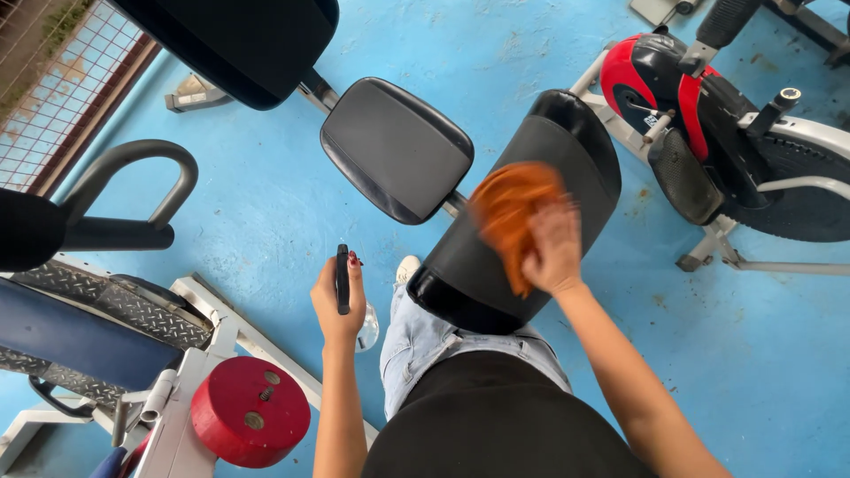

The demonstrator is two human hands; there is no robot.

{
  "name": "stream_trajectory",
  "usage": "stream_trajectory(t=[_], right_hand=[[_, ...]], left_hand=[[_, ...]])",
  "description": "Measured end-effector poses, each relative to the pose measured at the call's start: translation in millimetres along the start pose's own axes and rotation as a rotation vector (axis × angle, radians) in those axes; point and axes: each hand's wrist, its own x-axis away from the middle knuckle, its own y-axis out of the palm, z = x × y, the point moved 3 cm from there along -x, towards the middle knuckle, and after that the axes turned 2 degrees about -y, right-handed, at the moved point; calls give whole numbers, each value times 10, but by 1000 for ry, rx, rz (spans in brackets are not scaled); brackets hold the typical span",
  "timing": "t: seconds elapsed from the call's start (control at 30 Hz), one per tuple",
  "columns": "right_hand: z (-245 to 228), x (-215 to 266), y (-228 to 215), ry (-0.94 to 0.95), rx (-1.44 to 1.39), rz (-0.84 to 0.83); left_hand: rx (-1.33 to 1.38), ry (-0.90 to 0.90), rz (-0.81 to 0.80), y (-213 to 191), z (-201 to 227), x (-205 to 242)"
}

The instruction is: Cleaning a gym weight machine seat using a spray bottle and a cloth.

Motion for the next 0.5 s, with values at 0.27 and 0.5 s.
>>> stream_trajectory(t=[0.27,0.5], right_hand=[[-386,-255,58,1320,-201,312],[-1375,-1279,-172,296,21,-89]], left_hand=[[-25,33,-25,56,73,47],[-24,40,-61,187,194,-62]])
